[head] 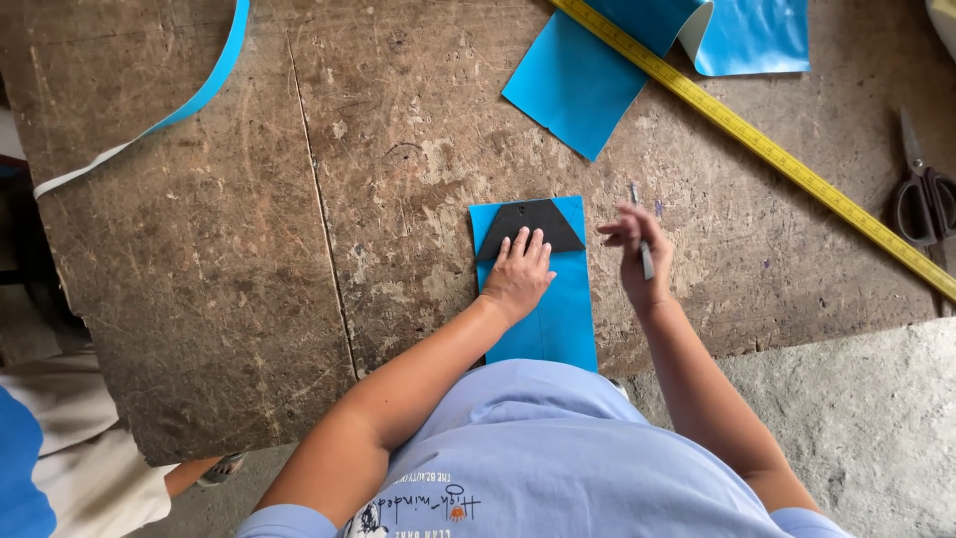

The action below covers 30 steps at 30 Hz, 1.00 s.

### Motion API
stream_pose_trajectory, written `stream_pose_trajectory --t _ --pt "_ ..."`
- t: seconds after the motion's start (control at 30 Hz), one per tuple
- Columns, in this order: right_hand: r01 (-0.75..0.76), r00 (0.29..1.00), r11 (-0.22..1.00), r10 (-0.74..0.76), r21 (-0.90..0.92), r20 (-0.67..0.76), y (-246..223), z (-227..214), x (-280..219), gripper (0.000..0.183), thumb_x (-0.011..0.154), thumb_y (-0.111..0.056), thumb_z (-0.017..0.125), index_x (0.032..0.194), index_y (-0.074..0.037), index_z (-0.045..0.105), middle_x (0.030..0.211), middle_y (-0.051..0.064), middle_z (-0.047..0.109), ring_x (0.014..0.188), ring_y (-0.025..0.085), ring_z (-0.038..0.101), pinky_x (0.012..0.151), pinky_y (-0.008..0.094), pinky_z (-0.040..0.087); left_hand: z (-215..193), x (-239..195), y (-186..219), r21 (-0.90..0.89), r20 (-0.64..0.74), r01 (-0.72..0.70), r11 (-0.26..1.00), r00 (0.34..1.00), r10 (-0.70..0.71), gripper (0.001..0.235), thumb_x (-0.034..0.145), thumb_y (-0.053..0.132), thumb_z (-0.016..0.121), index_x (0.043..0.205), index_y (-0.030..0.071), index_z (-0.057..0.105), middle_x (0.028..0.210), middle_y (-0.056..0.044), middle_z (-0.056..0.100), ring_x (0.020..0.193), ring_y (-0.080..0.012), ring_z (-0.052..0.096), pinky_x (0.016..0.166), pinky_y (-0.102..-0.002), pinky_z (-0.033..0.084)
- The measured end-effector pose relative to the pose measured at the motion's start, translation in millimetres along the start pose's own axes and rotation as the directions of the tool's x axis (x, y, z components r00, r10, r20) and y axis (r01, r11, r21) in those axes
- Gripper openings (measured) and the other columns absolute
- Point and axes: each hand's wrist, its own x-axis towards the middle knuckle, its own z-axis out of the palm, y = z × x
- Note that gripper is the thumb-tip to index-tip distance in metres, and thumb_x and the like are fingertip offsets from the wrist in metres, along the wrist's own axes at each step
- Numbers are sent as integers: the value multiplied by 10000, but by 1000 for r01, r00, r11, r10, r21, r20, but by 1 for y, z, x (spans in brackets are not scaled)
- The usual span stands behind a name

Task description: Marking patterns on a blue fabric strip using a template and a pen after measuring with a ruler.

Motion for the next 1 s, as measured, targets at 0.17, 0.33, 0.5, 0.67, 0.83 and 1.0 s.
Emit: stream_pose_trajectory --t 0.17,0.33,0.5,0.67,0.83,1.0 --pt "-110 994 972 101 209 52 -24 -2 35 469 1167 -365 371 1334 -13 633 743 159 694 538 148 581 527 248 507 -2 5 3 40 -28 -11 999 1000 12 505 949 368 684 1301 8 652 1391 -270 581 1334 -473 542 1032 -626 506" --pt "-243 950 960 206 139 235 -12 13 47 390 1153 -271 498 1095 32 736 829 205 729 648 230 713 657 351 631 -17 6 4 32 15 7 999 1000 -8 497 965 359 660 1379 91 595 1360 -253 579 1328 -477 541 1021 -640 517" --pt "-222 941 975 213 6 264 -11 22 52 337 1132 -257 549 1047 3 746 765 163 738 602 221 721 614 320 608 -17 6 6 27 31 2 1000 1000 -2 481 985 371 635 1391 116 603 1375 -271 562 1338 -501 525 1032 -669 494" --pt "-229 935 973 225 -20 274 -16 20 50 314 1112 -249 563 1040 -15 761 759 144 743 621 222 731 635 314 608 -15 8 7 25 54 20 999 998 -21 466 991 372 622 1383 120 620 1371 -272 560 1342 -499 520 1036 -669 487" --pt "-137 905 922 265 -363 332 -42 -14 24 347 1105 -266 570 850 -100 737 650 111 709 595 281 699 650 404 567 -8 7 6 35 28 6 999 1000 -7 464 998 368 624 1389 117 624 1369 -280 564 1335 -507 521 1024 -684 480" --pt "-118 913 897 267 -427 309 -53 -33 11 261 1091 -253 596 964 -101 766 688 92 735 667 260 740 701 352 566 -1 9 10 14 32 31 999 999 -32 474 1003 367 622 1395 100 622 1368 -287 568 1332 -518 523 1022 -707 468"
